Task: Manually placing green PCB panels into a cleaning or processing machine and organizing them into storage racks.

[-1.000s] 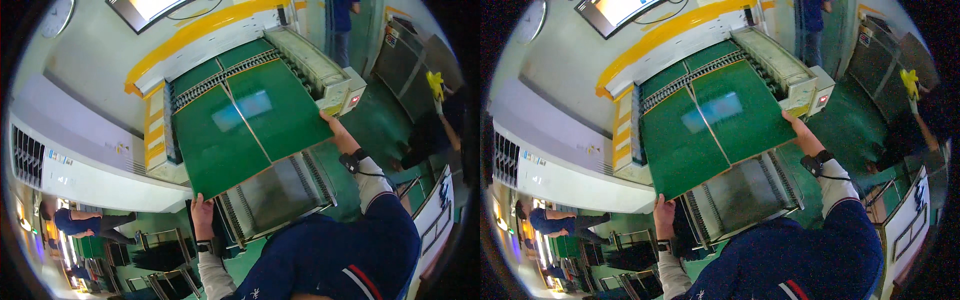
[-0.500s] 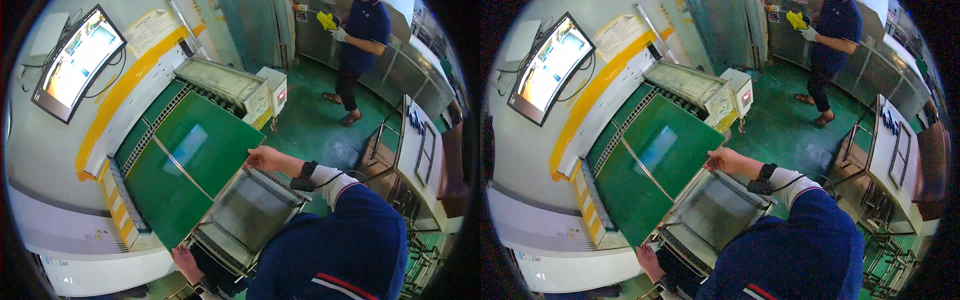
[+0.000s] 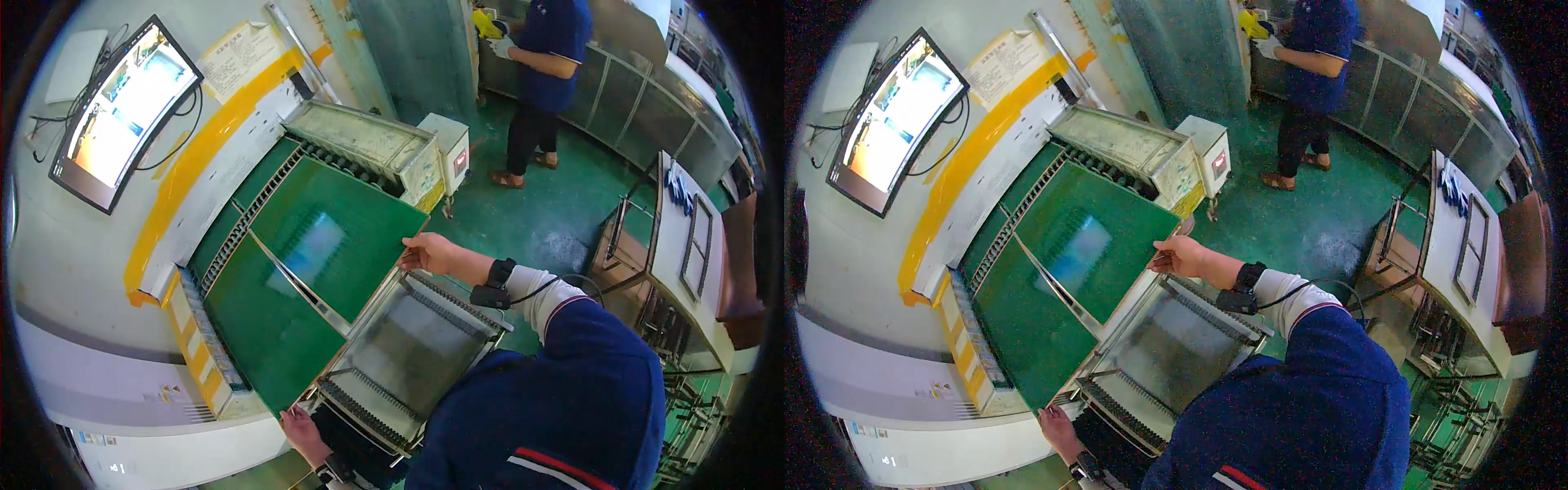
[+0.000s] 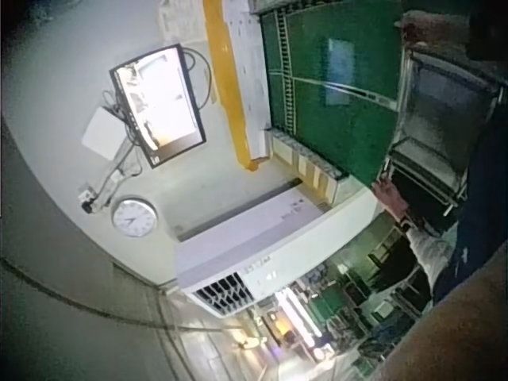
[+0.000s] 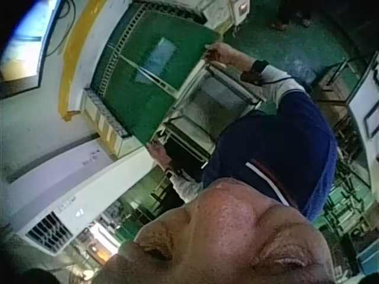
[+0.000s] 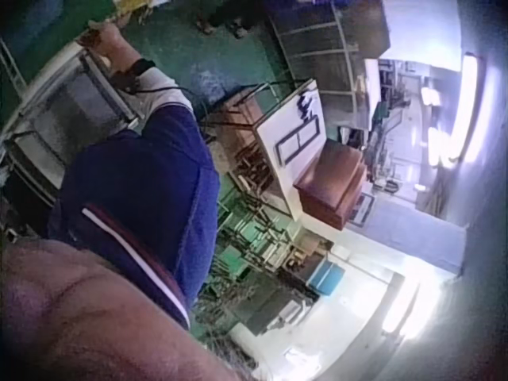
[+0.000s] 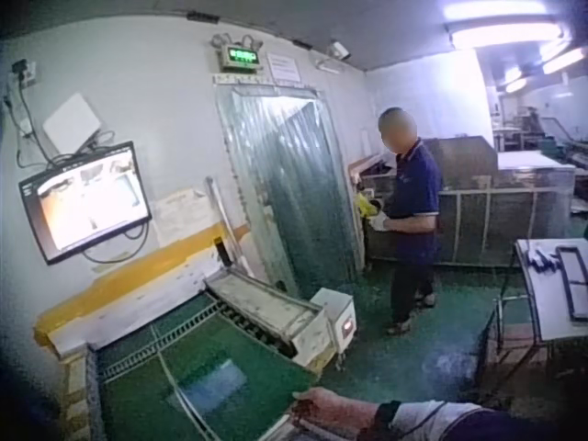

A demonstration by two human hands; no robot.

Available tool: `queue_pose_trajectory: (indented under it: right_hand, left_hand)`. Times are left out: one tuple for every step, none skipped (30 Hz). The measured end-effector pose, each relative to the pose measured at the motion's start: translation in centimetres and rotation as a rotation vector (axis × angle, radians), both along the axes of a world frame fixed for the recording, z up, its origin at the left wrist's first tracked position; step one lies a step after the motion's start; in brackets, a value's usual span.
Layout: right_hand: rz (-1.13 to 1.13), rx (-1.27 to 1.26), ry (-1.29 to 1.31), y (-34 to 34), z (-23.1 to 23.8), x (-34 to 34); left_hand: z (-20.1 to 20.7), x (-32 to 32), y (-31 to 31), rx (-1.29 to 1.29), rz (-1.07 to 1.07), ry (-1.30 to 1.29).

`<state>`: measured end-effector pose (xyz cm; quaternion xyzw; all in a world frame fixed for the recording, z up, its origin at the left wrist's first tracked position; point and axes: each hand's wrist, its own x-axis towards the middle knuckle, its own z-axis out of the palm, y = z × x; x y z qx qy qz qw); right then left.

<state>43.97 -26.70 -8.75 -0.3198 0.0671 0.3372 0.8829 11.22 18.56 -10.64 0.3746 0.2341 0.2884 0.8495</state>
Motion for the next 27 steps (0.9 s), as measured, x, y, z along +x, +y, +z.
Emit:
queue_pose_trajectory:
  right_hand:
    - [0.003,0.002,-0.004,0.1,0.1,0.0]
    - [0.006,0.005,0.005,0.1,-0.2,0.2]
    - [0.008,0.008,0.014,0.2,-0.7,0.5]
    - [0.013,0.011,0.021,0.3,-0.7,0.6]
    - [0.016,-0.006,0.018,0.3,-0.7,0.8]
    - [0.019,-0.022,0.014,0.2,-0.7,0.9]
    - [0.020,-0.039,0.013,0.3,-0.6,0.9]
    - [0.009,-0.035,0.020,0.3,-0.5,1.0]
    - [-0.002,-0.032,0.027,0.4,-0.3,1.2]
    - [-0.011,-0.028,0.033,0.4,-0.1,1.3]
    - [-0.017,-0.030,0.027,0.5,-0.1,1.4]
    - [-0.023,-0.032,0.022,0.6,-0.1,1.5]
    - [-0.030,-0.035,0.016,0.6,-0.3,1.7]
    - [-0.026,-0.042,0.009,0.5,-0.6,1.9]
    - [-0.021,-0.050,0.001,0.3,-0.8,2.1]
    - [-0.007,-0.055,-0.004,0.6,-0.8,2.2]
    - [-0.024,-0.069,0.007,0.9,-0.7,2.3]
    - [-0.039,-0.083,0.018,1.1,-0.6,2.5]
    - [-0.048,-0.097,0.029,1.5,-0.4,2.6]
    - [-0.062,-0.092,0.026,1.8,-0.5,2.8]
    - [-0.072,-0.085,0.029,1.7,-1.1,3.0]
    - [-0.079,-0.078,0.035,1.4,-1.8,3.1]
    - [-0.076,-0.153,0.105,1.5,-2.1,3.5]
    - [-0.060,-0.128,0.031,0.9,-2.8,3.7]
    - [-0.029,-0.075,-0.003,0.8,-2.4,3.6]
    - [-0.088,-0.077,0.020,0.6,-2.3,3.4]
    - [-0.068,-0.091,0.051,1.3,-1.4,3.3]
  left_hand:
    - [0.0,0.1,0.0,0.000,0.004,0.000]
    - [0.1,0.1,0.1,0.000,0.009,0.001]
    - [-0.1,0.2,0.3,-0.002,0.007,-0.005]
    - [-0.3,0.2,0.4,-0.005,0.007,-0.013]
    - [-0.4,0.3,0.5,-0.007,0.007,-0.021]
    - [-0.5,0.3,0.5,-0.008,0.010,-0.020]
    - [0.0,0.5,0.1,-0.009,0.011,-0.018]
    - [0.2,0.6,-0.2,-0.010,0.011,-0.015]
    - [-0.1,0.7,0.1,-0.006,0.008,-0.020]
    - [-0.2,0.7,0.3,-0.002,0.007,-0.027]
    - [-0.4,0.8,0.5,0.002,0.005,-0.033]
    - [-0.6,0.8,0.6,0.007,0.006,-0.034]
    - [-0.4,0.9,0.3,0.012,0.004,-0.035]
    - [-0.2,1.2,0.2,0.016,0.003,-0.036]
    - [-0.3,1.5,0.2,0.006,-0.012,-0.050]
    - [-0.4,1.4,0.5,-0.001,-0.016,-0.061]
    - [-0.5,1.2,0.6,-0.008,-0.020,-0.072]
    - [-0.8,1.3,0.6,0.007,-0.015,-0.076]
    - [-0.9,1.4,0.7,0.023,-0.004,-0.079]
    - [-0.6,1.5,0.6,0.040,0.010,-0.081]
    - [1.0,2.8,-1.0,0.060,0.026,-0.065]
    - [2.4,3.3,-2.3,0.081,0.045,-0.045]
    - [2.0,3.1,-1.9,0.115,0.016,-0.090]
    - [1.6,3.5,-1.6,0.146,-0.030,-0.137]
    - [0.8,3.1,-0.9,0.096,0.004,-0.099]
    - [1.0,3.7,-1.2,0.068,0.037,-0.087]
    - [1.2,2.9,-1.0,0.051,0.076,-0.052]
